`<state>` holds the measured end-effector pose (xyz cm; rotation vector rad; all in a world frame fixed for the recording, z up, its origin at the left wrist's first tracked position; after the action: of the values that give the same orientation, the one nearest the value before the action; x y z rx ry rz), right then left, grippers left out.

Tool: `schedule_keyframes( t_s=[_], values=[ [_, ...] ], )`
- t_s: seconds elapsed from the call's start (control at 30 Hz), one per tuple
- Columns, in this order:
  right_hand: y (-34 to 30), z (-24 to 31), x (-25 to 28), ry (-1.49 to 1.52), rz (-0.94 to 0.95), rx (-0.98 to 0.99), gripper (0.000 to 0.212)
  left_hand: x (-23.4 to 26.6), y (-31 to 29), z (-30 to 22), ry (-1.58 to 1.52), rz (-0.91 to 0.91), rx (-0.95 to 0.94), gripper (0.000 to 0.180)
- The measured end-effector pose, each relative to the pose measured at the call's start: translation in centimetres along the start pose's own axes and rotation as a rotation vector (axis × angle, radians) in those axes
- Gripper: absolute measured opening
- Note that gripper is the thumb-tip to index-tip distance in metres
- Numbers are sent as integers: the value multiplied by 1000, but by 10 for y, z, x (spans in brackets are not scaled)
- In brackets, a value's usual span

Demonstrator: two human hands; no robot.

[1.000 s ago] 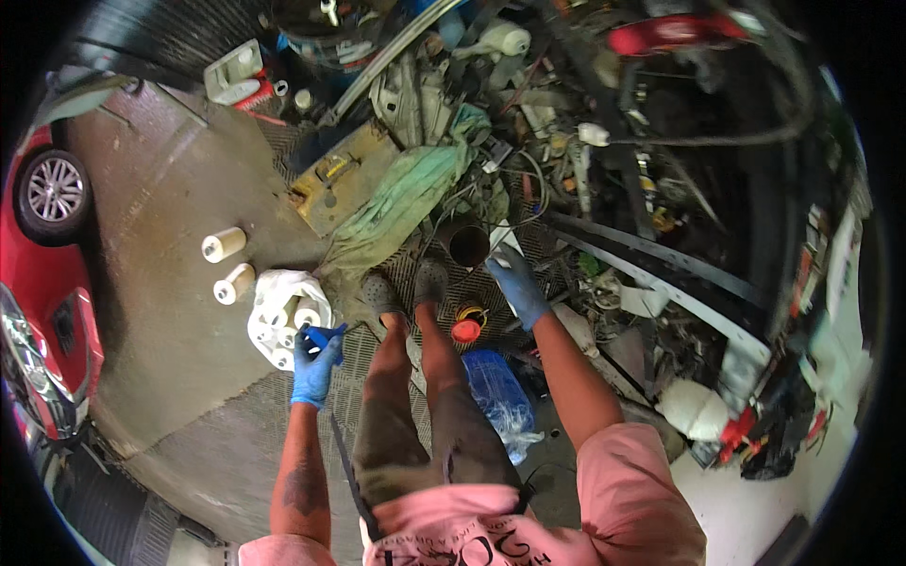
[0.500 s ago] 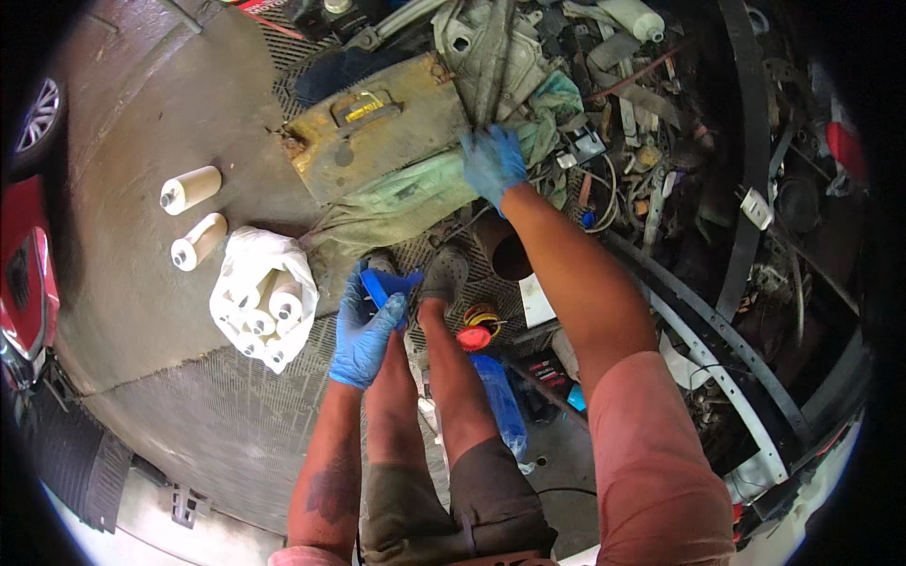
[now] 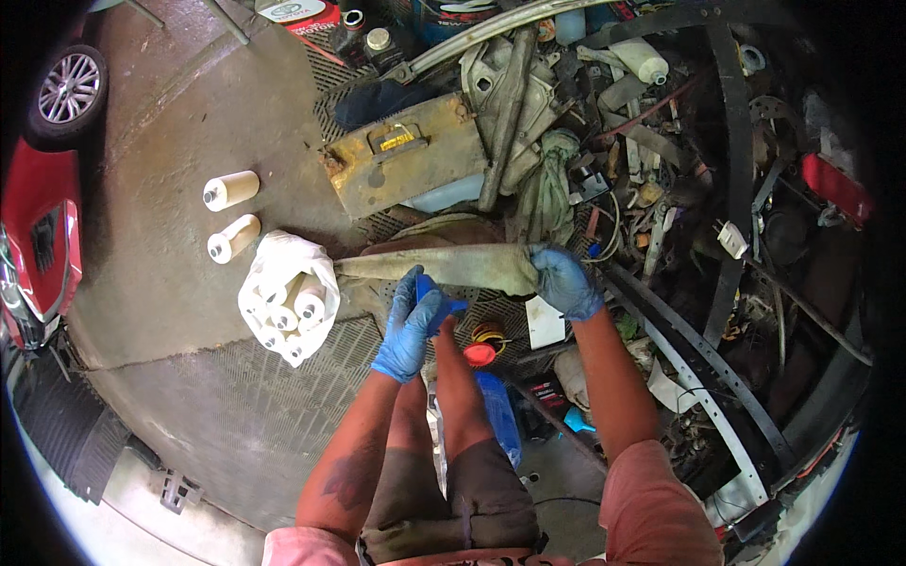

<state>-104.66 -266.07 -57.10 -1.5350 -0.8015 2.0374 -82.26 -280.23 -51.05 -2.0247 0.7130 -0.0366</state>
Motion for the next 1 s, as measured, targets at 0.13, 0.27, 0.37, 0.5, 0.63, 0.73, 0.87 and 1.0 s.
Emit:
schedule_keyframes(
  t_s=[0.13,0.27,0.37,0.5,0.63,0.73,0.87,1.0],
  values=[
    [22,-6,-27,-209,76,-27,42,-15,24,36,-100,-92,-55,64],
    [42,-20,-48,-1048,195,96,45,-39,75,65,-145,-269,19,43],
    [54,-42,-21,-1282,91,327,31,-64,88,60,-679,-183,195,45],
    [81,-66,-28,-1702,-296,61,52,-25,88,90,-83,-470,-153,53],
    [101,-71,-1,-1315,-81,-241,41,-40,53,19,804,-428,-762,55],
    [113,-64,-38,-1393,-104,140,42,-24,73,9,552,-521,-907,41],
    [64,-65,-81,-1954,-223,966,35,-18,118,12,-544,-115,121,27],
    [60,-82,-47,-1450,-496,399,39,-15,105,20,-134,-244,306,33]
  ],
)
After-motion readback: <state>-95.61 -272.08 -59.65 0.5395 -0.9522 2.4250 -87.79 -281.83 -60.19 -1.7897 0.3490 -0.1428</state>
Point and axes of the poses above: each hand's wrist, its own y-axis towards the middle knuckle, its own x-axis out of the back of the hand, z = x × y, the point moved 4 cm from there along y, towards the middle knuckle, and after that the axes turned 5 degrees about y, right-handed, at the moved point
